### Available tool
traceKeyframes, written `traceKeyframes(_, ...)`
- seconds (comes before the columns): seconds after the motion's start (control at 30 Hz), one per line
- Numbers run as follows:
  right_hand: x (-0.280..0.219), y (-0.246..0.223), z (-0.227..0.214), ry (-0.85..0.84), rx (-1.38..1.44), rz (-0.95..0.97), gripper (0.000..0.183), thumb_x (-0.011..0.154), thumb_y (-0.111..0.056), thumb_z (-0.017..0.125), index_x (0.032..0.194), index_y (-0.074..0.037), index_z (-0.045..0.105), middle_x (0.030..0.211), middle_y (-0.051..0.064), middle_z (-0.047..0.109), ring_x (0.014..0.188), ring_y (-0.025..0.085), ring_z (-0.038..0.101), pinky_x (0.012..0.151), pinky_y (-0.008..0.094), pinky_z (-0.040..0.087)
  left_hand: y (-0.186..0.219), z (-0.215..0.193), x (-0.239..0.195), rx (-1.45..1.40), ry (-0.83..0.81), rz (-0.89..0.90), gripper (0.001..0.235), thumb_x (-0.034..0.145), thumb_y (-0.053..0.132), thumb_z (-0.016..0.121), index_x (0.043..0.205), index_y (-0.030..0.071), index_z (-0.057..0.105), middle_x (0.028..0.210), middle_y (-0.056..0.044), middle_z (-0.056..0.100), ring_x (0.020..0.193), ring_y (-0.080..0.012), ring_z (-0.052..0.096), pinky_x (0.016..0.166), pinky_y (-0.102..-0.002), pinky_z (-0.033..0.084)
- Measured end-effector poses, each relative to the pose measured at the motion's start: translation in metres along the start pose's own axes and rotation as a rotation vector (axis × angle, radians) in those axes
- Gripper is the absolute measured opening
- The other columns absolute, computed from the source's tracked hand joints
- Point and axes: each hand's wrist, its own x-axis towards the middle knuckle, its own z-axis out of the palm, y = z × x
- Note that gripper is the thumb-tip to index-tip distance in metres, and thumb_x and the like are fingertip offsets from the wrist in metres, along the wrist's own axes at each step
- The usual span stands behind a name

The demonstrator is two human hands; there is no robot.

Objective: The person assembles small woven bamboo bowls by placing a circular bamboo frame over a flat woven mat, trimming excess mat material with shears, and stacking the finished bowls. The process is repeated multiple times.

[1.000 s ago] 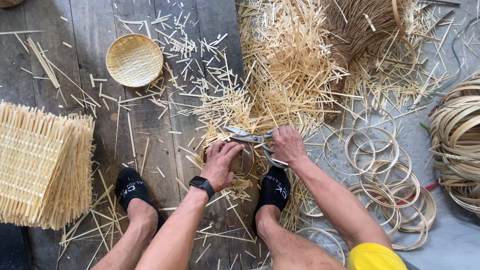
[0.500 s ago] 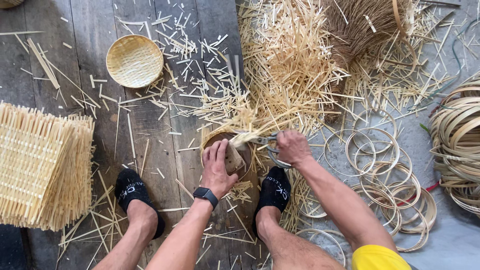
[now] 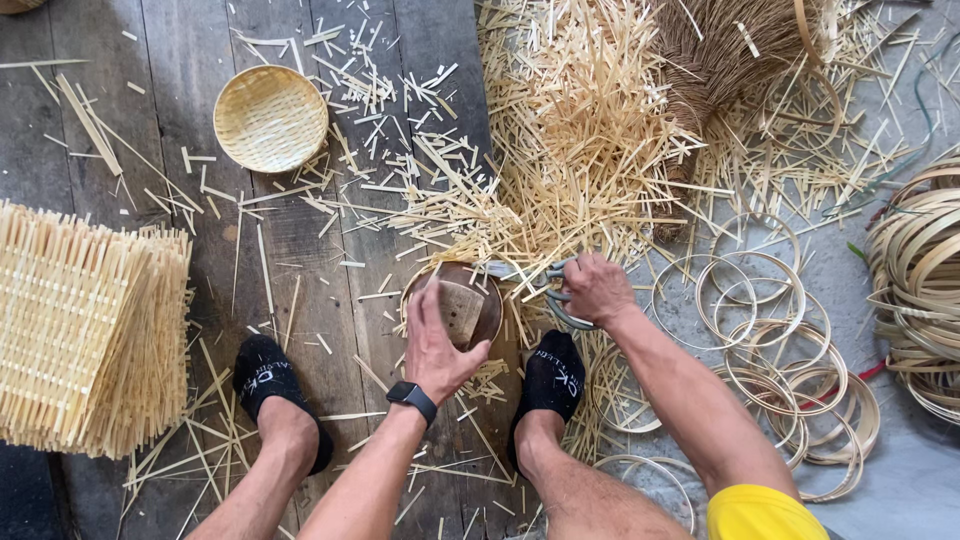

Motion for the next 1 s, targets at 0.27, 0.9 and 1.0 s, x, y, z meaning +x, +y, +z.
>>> traceKeyframes(0.27,0.011,-0.036,0.0,0.281,-0.037,-0.034,0.052,0.072,-0.055,0.07,0.079,-0.004,0.06,0.073,0.009,0.058,0.065,0.02,0.056,0.058,0.033,0.05,-0.014,0.012,0.0,0.024,0.025,0.063,0.106,0.065,0.013,0.088,0.153,0.012,0.029,0.15,-0.019,0.044,0.136,-0.0399,0.044,0.116,-0.048,0.037)
traceKeyframes(0.9,0.004,-0.008,-0.015,-0.018,0.086,0.039,0.029,0.096,-0.034,0.066,0.101,-0.005,0.064,0.093,0.01,0.061,0.086,0.022,0.06,0.077,0.037,0.055,-0.013,-0.008,0.005,0.192,-0.099,0.06,0.096,0.053,0.017,0.09,0.14,0.03,0.051,0.144,-0.021,0.032,0.134,-0.0472,0.034,0.111,-0.056,0.035)
traceKeyframes(1.0,-0.001,-0.006,-0.021,0.171,0.108,-0.022,0.043,0.083,-0.04,0.074,0.095,0.0,0.064,0.085,0.013,0.059,0.078,0.024,0.058,0.071,0.036,0.052,-0.004,0.002,0.0,0.106,-0.025,-0.042,0.09,0.059,0.033,0.094,0.139,0.031,0.054,0.143,-0.021,0.031,0.132,-0.0471,0.036,0.108,-0.058,0.037)
